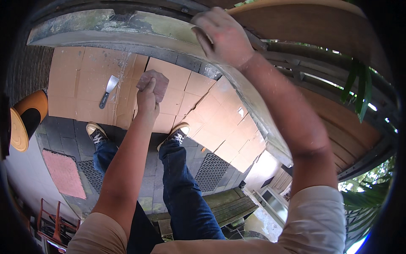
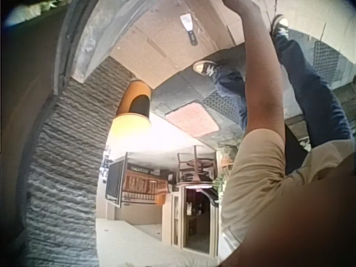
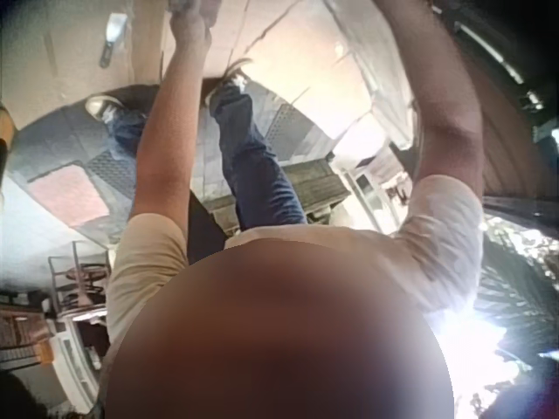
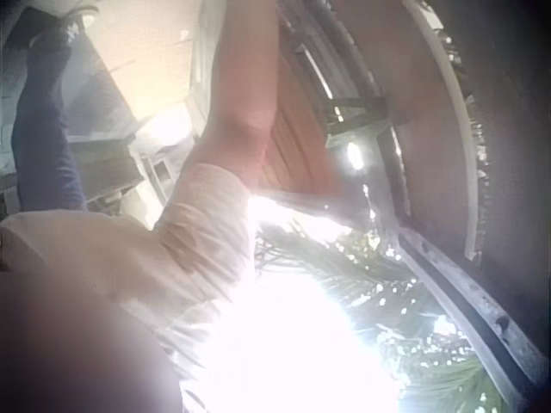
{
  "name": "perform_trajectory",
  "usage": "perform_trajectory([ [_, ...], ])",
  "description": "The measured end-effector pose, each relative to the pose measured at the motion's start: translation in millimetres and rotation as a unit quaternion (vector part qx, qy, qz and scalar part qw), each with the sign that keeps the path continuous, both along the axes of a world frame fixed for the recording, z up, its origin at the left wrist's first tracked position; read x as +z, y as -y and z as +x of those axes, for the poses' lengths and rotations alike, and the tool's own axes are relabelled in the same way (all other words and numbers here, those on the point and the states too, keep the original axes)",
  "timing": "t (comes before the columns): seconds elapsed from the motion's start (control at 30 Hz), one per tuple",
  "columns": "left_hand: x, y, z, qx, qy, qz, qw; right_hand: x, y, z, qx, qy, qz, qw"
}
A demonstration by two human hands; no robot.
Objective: Applying putty and sanding a stone ledge or wall cap.
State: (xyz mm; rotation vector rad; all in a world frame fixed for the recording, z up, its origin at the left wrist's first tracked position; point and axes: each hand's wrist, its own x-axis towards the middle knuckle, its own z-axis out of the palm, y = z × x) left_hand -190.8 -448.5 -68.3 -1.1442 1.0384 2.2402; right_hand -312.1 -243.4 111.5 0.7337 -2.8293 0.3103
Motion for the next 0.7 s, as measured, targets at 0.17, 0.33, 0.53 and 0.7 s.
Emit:
perform_trajectory([
  [0.17, -17.9, 7.4, 14.9, 0.003, -0.011, 0.02, 1.0, 6.6, 56.0, -52.0, 0.264, -0.039, 0.036, 0.963],
  [0.33, -22.6, 6.9, 22.5, -0.008, 0.039, 0.044, 0.998, -1.5, 76.8, -94.5, 0.313, 0.02, 0.129, 0.941],
  [0.53, -73.6, -10.2, 16.5, -0.052, 0.018, -0.026, 0.998, -15.0, 73.0, -106.8, 0.393, -0.064, 0.29, 0.87],
  [0.7, -70.6, -61.5, -39.8, -0.061, -0.008, 0.039, 0.997, -14.1, 65.6, -101.2, 0.381, 0.033, 0.21, 0.9],
])
